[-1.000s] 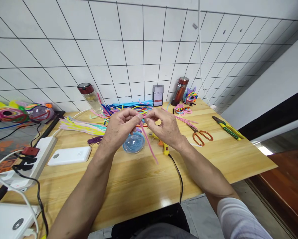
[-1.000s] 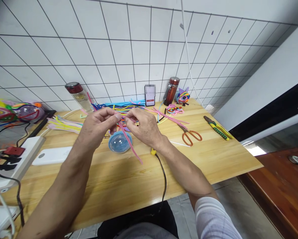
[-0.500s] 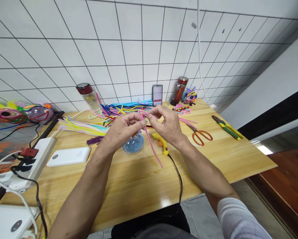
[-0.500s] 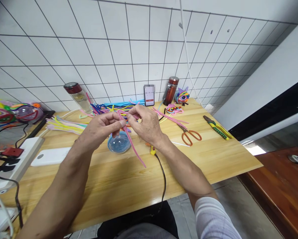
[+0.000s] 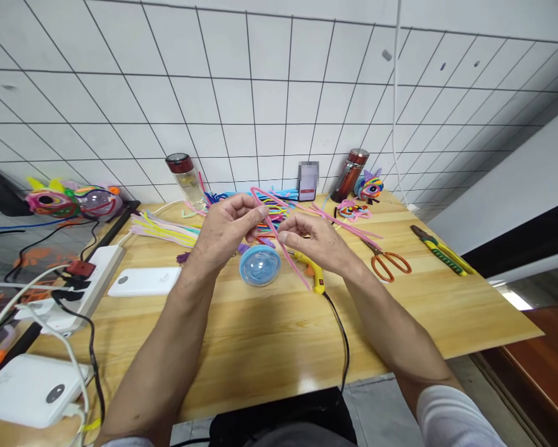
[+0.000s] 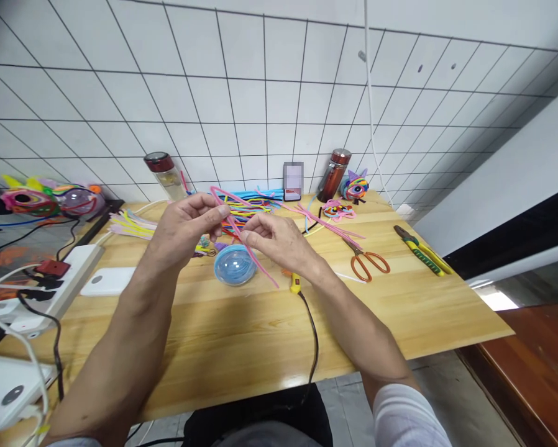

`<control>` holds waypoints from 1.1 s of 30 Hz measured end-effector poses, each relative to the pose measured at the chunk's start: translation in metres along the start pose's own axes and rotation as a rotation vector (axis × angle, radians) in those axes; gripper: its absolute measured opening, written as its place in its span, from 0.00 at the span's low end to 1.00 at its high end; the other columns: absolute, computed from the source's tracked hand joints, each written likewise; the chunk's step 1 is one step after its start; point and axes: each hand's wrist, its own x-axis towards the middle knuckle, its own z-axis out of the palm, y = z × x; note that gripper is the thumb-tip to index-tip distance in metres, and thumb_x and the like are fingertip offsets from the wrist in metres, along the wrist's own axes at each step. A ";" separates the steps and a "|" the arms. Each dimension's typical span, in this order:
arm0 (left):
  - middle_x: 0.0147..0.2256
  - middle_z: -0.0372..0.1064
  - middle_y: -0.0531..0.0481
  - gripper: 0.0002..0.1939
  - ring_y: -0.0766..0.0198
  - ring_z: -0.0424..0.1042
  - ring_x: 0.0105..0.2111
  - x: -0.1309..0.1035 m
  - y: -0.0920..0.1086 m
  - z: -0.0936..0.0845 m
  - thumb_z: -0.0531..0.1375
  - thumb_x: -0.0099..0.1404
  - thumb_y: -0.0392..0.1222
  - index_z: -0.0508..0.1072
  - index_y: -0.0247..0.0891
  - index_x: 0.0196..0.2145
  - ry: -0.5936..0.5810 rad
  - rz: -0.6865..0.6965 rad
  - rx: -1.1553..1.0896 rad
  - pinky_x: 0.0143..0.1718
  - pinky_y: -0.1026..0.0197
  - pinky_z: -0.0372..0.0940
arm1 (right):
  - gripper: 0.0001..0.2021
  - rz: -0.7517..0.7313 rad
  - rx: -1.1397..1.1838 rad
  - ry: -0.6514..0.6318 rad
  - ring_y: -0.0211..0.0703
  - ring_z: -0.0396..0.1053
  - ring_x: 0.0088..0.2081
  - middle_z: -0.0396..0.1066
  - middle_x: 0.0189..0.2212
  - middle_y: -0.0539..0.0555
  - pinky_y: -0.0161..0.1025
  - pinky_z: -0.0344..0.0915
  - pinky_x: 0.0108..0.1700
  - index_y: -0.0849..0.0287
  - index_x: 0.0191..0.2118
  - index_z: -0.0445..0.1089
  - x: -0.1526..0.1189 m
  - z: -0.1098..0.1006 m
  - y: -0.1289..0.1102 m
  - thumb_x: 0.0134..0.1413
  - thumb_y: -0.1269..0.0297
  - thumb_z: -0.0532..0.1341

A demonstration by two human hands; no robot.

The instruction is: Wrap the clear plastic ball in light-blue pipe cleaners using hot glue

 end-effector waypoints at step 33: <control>0.25 0.73 0.55 0.20 0.69 0.67 0.22 -0.001 -0.001 0.001 0.77 0.52 0.53 0.77 0.37 0.32 -0.091 -0.010 0.074 0.24 0.66 0.63 | 0.09 0.076 0.076 -0.062 0.35 0.57 0.26 0.62 0.24 0.43 0.37 0.54 0.29 0.57 0.34 0.73 0.001 -0.001 0.005 0.58 0.57 0.67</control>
